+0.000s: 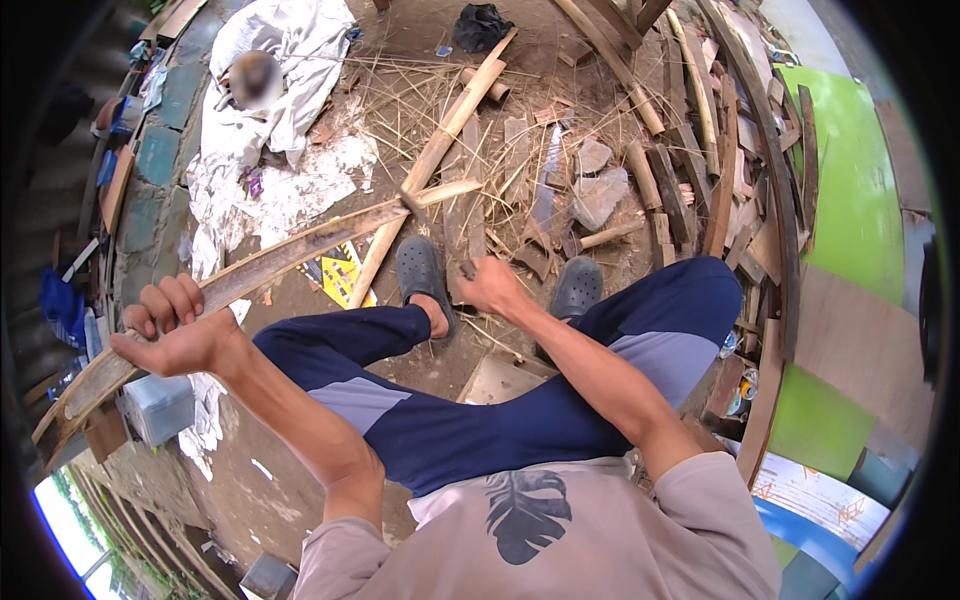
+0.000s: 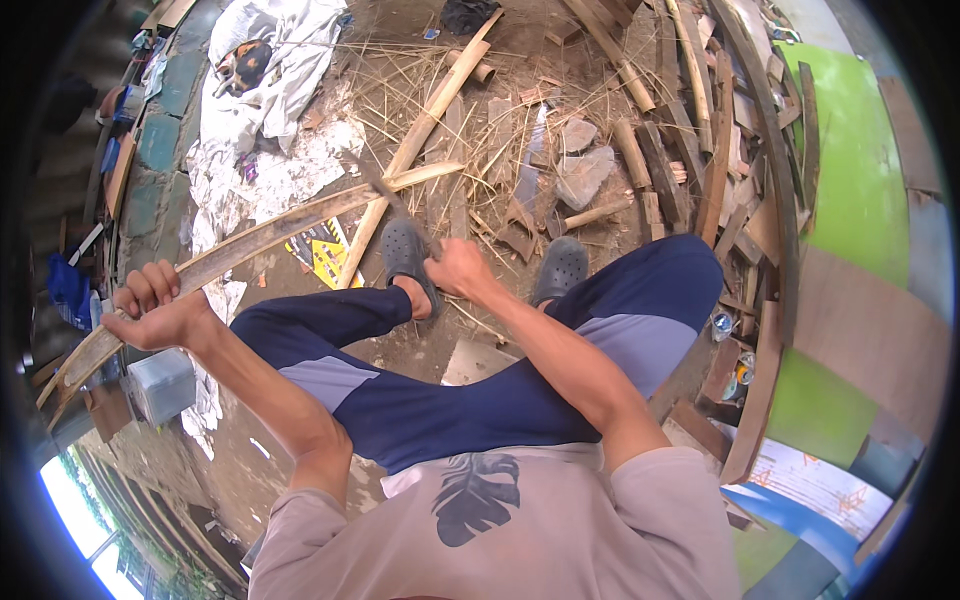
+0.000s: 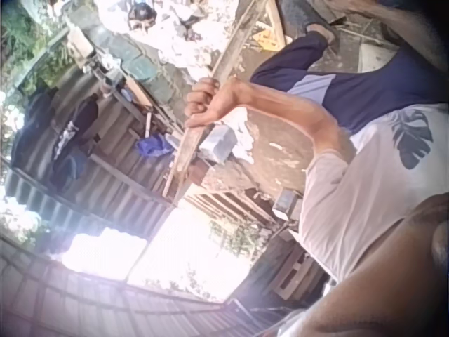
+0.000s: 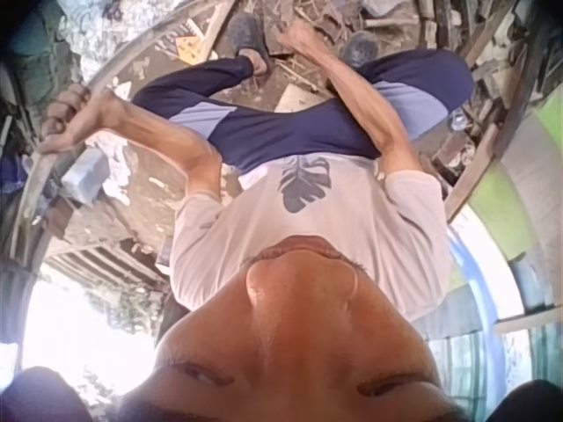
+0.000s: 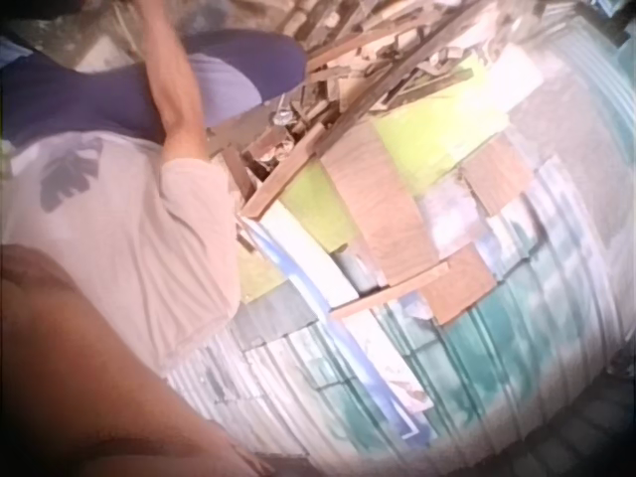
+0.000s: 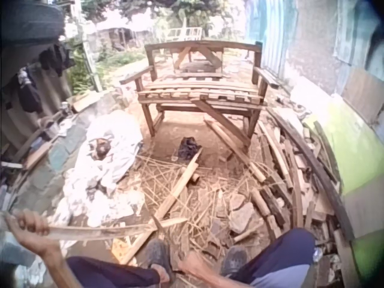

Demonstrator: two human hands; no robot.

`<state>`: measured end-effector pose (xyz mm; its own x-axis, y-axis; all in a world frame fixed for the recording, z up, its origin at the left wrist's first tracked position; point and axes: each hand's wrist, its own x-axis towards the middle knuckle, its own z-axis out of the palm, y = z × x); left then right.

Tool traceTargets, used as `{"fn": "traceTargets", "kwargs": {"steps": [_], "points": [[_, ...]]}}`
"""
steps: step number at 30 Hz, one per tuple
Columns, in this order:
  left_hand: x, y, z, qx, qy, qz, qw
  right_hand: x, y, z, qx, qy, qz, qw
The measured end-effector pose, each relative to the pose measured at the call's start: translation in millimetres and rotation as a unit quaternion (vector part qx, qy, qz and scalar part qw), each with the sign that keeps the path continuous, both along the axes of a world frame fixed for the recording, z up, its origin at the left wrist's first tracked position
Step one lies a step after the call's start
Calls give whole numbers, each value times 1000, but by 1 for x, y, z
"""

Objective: The person sits cross-legged and uses a knife to shave and split a long bamboo pole, peeling off thin strips and creating a tapered end. The person repeatedly adjusts the bamboo and continues shaving along its length.

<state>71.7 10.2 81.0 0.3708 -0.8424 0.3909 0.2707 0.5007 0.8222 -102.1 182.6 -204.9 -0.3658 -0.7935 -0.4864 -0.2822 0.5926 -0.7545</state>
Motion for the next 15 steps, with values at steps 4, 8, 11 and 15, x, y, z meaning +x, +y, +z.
{"fn": "traceTargets", "kwargs": {"steps": [4, 8, 11, 15], "points": [[-1, 2, 1, 5, -11, -3, 1000, 9, 3, 27, -52, 2, 36, 998], [-7, -4, 0, -1, 4, -13, 1000, -21, 3, -13, 32, -4, -31, 999], [-6, -3, -2, 1, 4, -15, 1000, -12, -8, 21, 5, 11, 35, 999], [-3, -4, -1, -3, 11, -26, 1000, -7, -5, -4, -5, 36, 3, 999]]}}
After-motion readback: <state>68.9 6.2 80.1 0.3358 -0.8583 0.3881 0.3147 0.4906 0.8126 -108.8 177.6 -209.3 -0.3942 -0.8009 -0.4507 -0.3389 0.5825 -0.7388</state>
